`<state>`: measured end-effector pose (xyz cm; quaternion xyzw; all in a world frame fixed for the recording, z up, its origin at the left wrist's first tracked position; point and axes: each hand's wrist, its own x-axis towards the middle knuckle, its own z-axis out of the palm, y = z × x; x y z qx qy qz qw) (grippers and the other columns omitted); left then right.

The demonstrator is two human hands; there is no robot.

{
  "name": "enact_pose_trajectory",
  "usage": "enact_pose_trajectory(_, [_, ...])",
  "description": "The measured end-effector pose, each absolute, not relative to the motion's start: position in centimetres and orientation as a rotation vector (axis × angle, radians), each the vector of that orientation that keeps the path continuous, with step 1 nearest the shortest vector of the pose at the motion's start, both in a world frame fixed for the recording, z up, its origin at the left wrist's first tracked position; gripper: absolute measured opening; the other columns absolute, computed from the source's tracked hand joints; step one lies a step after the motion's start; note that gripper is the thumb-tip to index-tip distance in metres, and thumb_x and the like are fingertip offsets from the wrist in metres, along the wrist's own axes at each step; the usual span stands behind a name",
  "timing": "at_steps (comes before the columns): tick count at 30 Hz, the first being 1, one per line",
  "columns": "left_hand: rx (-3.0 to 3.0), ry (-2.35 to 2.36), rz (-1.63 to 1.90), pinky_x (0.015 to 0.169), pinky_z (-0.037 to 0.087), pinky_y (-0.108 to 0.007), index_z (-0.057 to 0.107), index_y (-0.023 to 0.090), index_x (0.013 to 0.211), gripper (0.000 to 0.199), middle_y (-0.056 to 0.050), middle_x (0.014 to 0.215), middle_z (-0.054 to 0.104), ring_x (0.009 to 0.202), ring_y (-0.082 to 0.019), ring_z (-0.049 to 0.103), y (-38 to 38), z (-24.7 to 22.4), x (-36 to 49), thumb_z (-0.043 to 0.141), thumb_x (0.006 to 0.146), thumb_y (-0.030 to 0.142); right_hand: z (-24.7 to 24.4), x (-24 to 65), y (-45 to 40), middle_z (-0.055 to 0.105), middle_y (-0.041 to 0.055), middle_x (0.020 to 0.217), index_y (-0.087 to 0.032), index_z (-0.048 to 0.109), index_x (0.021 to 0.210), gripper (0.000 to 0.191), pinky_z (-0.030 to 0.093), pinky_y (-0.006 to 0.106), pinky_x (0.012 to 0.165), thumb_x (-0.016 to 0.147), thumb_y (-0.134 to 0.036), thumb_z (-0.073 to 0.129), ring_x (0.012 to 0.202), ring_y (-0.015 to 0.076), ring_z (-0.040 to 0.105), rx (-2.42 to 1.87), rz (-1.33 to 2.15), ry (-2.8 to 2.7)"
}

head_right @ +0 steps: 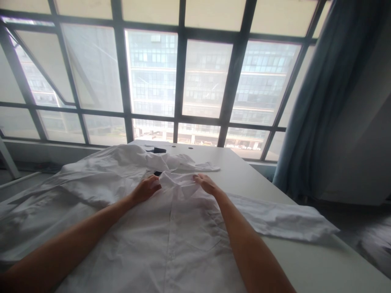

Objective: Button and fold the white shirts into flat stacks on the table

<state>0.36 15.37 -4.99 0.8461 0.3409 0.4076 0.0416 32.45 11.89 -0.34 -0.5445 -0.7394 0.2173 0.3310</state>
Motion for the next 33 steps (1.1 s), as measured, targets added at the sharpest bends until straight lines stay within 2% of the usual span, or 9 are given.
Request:
enact_pose_trajectory(3, [2.633,1.249,1.310,0.088,0.048,-0.039,0.067,0.019,0.100,0.021,-0.010,0.099,0.065,0.096,-0.026,0.060,15.2,-4.4,0.0,0.060,0.083,0.028,-0.5,33.3,11.6,0.064,0.0037,0.088,-0.016,0.065,0.093,0.050,0.041,0.028,0.070,0.082,-0.064,0.055,0.076,0.0179,0.055,-1.475,0.664,-2.093])
enact_pose_trajectory(6, [2.743,1.431,1.208,0.090,0.046,-0.042,0.069,0.019,0.099,0.021,-0.011,0.098,0.064,0.097,-0.027,0.059,15.1,-3.5,-0.7,0.060,0.083,0.030,-0.3,33.4,11.3,0.066,0.0023,0.091,-0.020,0.070,0.104,0.052,0.042,0.030,0.083,0.064,-0.053,0.079,0.086,0.0198,0.059,-1.666,0.546,-2.253])
enact_pose_trajectory(10, [2.803,1.422,1.117,0.088,0.047,-0.039,0.069,0.020,0.091,0.020,-0.010,0.093,0.064,0.095,-0.026,0.058,15.3,-2.6,-1.8,0.053,0.090,0.032,-0.5,32.9,11.0,0.067,0.0046,0.101,-0.024,0.076,0.087,0.020,0.034,0.036,0.100,0.072,-0.038,0.076,0.100,0.0222,0.059,-1.848,0.079,-2.323])
enact_pose_trajectory(13, [2.817,1.346,0.997,0.083,0.048,-0.037,0.067,0.020,0.082,0.018,-0.009,0.089,0.065,0.093,-0.025,0.059,15.5,-2.4,-2.3,0.052,0.090,0.024,-1.0,32.7,11.0,0.066,0.0072,0.112,-0.020,0.074,0.090,0.015,0.040,0.030,0.092,0.079,-0.028,0.068,0.101,0.0203,0.060,-1.896,0.055,-2.259])
enact_pose_trajectory(17, [2.773,1.394,0.946,0.079,0.049,-0.034,0.065,0.020,0.083,0.010,-0.009,0.092,0.067,0.091,-0.025,0.063,15.4,-2.4,-2.3,0.057,0.088,0.022,-1.6,33.1,11.2,0.071,0.0084,0.106,-0.018,0.065,0.117,0.040,0.043,0.025,0.082,0.078,-0.019,0.064,0.096,0.0196,0.063,-2.019,0.106,-2.116])
enact_pose_trajectory(24, [2.762,1.259,0.960,0.087,0.049,-0.037,0.065,0.020,0.102,0.023,-0.010,0.103,0.070,0.097,-0.024,0.065,15.1,-2.9,-1.9,0.045,0.094,0.028,-1.5,33.8,11.3,0.072,0.0097,0.098,-0.015,0.072,0.093,0.024,0.041,0.023,0.074,0.072,-0.010,0.060,0.095,0.0196,0.064,-2.050,0.077,-2.078])
enact_pose_trajectory(27, [2.815,1.145,0.887,0.092,0.048,-0.038,0.064,0.022,0.114,0.029,-0.010,0.115,0.069,0.106,-0.026,0.063,14.8,-2.9,-1.9,0.047,0.094,0.032,-1.4,34.1,11.3,0.073,0.0077,0.093,-0.016,0.071,0.092,0.023,0.040,0.022,0.069,0.071,-0.010,0.062,0.090,0.0186,0.064,-2.063,0.108,-2.075])
enact_pose_trajectory(30, [2.868,1.063,0.813,0.091,0.048,-0.039,0.061,0.024,0.125,0.036,-0.009,0.114,0.069,0.105,-0.026,0.063,14.3,-2.5,-1.8,0.052,0.092,0.034,-1.3,34.7,11.4,0.073,0.0078,0.093,-0.015,0.071,0.095,0.023,0.039,0.022,0.069,0.074,-0.011,0.061,0.087,0.0179,0.064,-2.058,0.127,-2.061])
enact_pose_trajectory(33, [2.900,0.941,0.766,0.092,0.048,-0.035,0.056,0.028,0.134,0.046,-0.008,0.121,0.065,0.107,-0.024,0.061,13.8,-2.1,-1.6,0.052,0.088,0.023,-1.4,35.3,11.6,0.072,0.0084,0.096,-0.015,0.068,0.099,0.022,0.039,0.022,0.070,0.079,-0.014,0.060,0.087,0.0173,0.063,-2.037,0.121,-2.027])
